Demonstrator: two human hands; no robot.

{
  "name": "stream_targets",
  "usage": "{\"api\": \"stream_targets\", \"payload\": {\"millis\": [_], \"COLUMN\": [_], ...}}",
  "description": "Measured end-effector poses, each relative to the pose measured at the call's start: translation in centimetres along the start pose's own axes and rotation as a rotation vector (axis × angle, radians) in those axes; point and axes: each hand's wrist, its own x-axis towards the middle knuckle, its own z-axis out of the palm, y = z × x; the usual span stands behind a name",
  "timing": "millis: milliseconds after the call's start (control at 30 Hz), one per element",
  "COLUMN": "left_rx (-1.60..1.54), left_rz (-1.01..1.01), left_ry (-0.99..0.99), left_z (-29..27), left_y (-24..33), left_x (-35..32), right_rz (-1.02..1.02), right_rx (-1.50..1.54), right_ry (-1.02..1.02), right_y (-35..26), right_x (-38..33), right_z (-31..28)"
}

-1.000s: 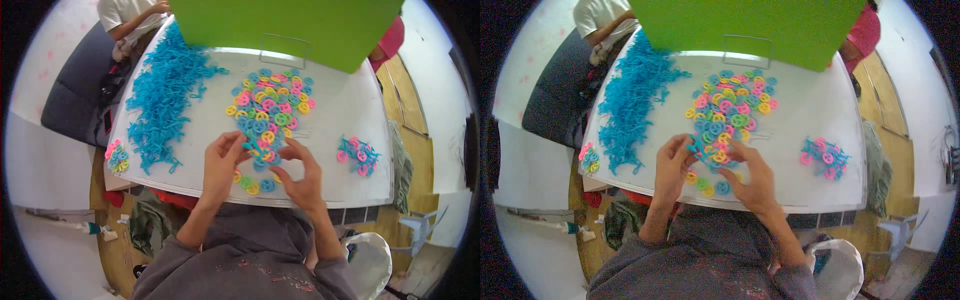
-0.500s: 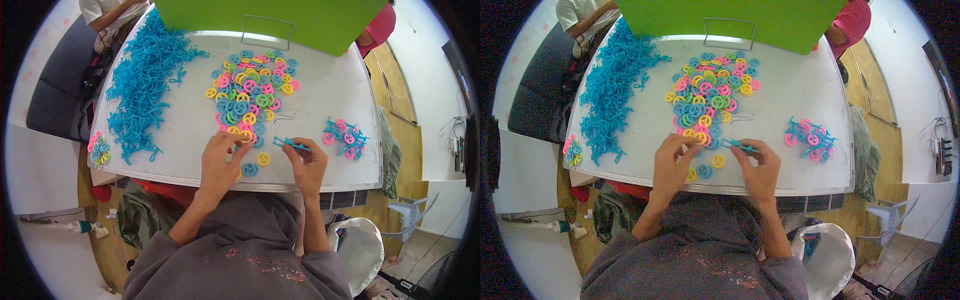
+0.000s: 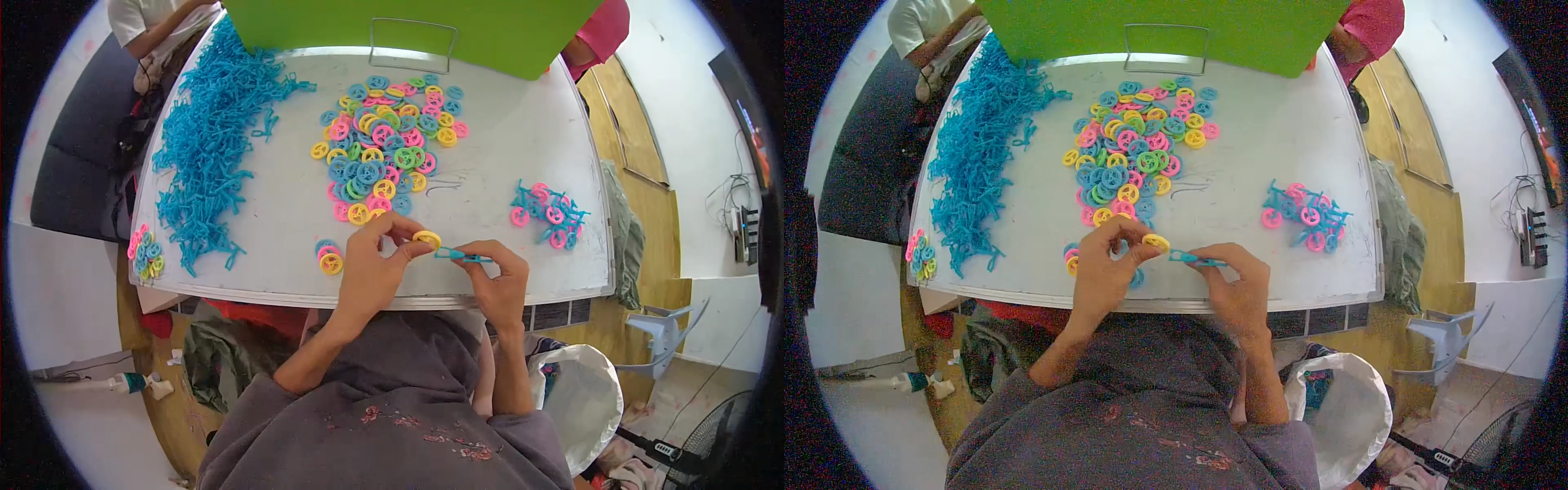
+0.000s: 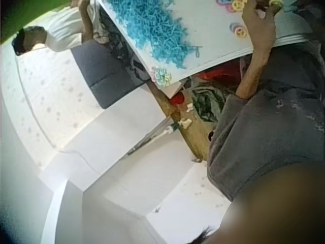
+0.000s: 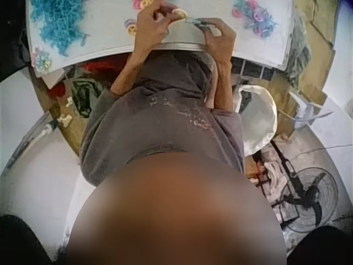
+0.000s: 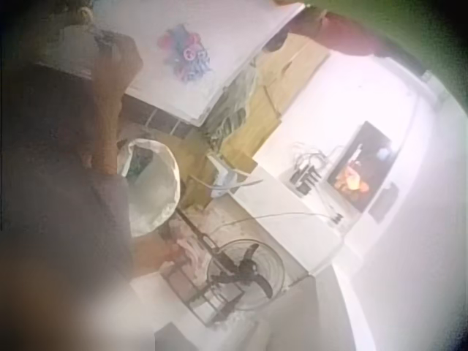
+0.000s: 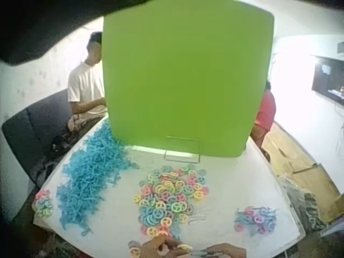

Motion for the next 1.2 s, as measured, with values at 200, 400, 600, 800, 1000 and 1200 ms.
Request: {"api": "stream_targets", "payload": {"millis": [200, 400, 600, 800, 1000, 1200], "left_rx": [-0.276, -0.213, -0.267, -0.131, -0.432, -0.142], "left_rz": [-0.046, -0.073, -0.121, 0.007, -0.220, -0.065], "left_ry": [-0.130, -0.124, -0.119, -0.084, -0.173, -0.061], "left_z": [0.6, 0.7, 0.9, 1.3, 0.8, 1.5], "left_y": [-1.6, -0.8, -1.0, -0.7, -2.1, -0.7], "left_x": [0.1, -0.3, 0.2, 0.1, 0.9, 0.5], "right_rz": [-0.013, -0.185, -0.234, -0.001, -0.169, -0.130], "right_rx": [0.030, -0.043, -0.071, -0.023, -0.033, -0.088], "right_ry": [-0.031, -0.027, -0.057, -0.056, -0.050, -0.065], "right_y": [0.4, 0.1, -0.5, -0.9, -1.0, -1.4], "right_x": [-0.1, 0.0, 0.1, -0.2, 0.4, 0.5], "right_z": [0.2, 0.3, -0.2, 0.1, 0.0, 0.2]}}
